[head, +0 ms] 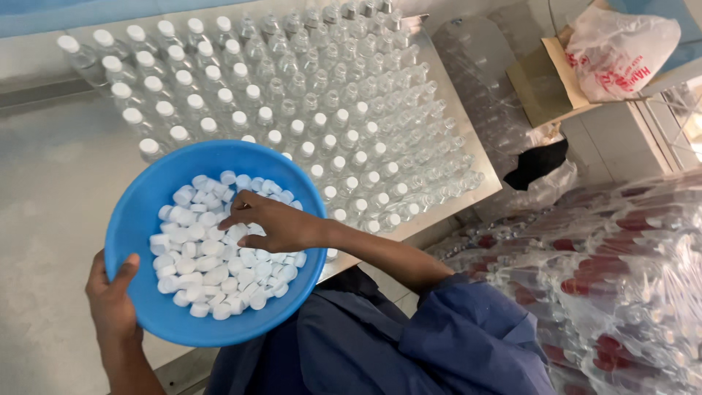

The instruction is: The person repeatedly picks white bottle caps from a blue bowl and screws them onto clear plastic bottles arranged on a metal table. The task continues throughout the clip with the person working methodically across rows of bottles.

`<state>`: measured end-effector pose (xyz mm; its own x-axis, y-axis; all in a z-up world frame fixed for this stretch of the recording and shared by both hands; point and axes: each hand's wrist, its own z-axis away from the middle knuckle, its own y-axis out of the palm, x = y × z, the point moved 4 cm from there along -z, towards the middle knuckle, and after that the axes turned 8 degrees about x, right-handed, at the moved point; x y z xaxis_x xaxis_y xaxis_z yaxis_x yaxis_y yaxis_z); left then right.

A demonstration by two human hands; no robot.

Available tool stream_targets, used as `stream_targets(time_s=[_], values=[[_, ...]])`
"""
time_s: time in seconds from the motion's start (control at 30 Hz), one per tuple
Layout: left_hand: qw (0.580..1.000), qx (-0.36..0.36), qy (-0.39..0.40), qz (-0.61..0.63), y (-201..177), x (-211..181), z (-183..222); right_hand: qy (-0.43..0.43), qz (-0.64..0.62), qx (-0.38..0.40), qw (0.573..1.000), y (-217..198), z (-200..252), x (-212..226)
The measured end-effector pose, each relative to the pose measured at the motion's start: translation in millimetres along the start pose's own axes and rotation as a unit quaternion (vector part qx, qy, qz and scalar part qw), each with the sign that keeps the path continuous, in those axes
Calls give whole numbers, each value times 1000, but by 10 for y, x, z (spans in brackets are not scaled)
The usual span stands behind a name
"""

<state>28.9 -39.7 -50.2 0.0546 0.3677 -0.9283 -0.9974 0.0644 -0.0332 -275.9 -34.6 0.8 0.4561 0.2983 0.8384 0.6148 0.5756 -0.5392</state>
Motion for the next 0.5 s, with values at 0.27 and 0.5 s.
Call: stream_targets(time_s=[0.27,0.5], values=[[1000,-17,-20,8,-22,91,23,76,-72,-135,985,-968,820,42],[999,-26,-38,23,55,-6,52,233,147,-237,932,-2263,916,-1858]])
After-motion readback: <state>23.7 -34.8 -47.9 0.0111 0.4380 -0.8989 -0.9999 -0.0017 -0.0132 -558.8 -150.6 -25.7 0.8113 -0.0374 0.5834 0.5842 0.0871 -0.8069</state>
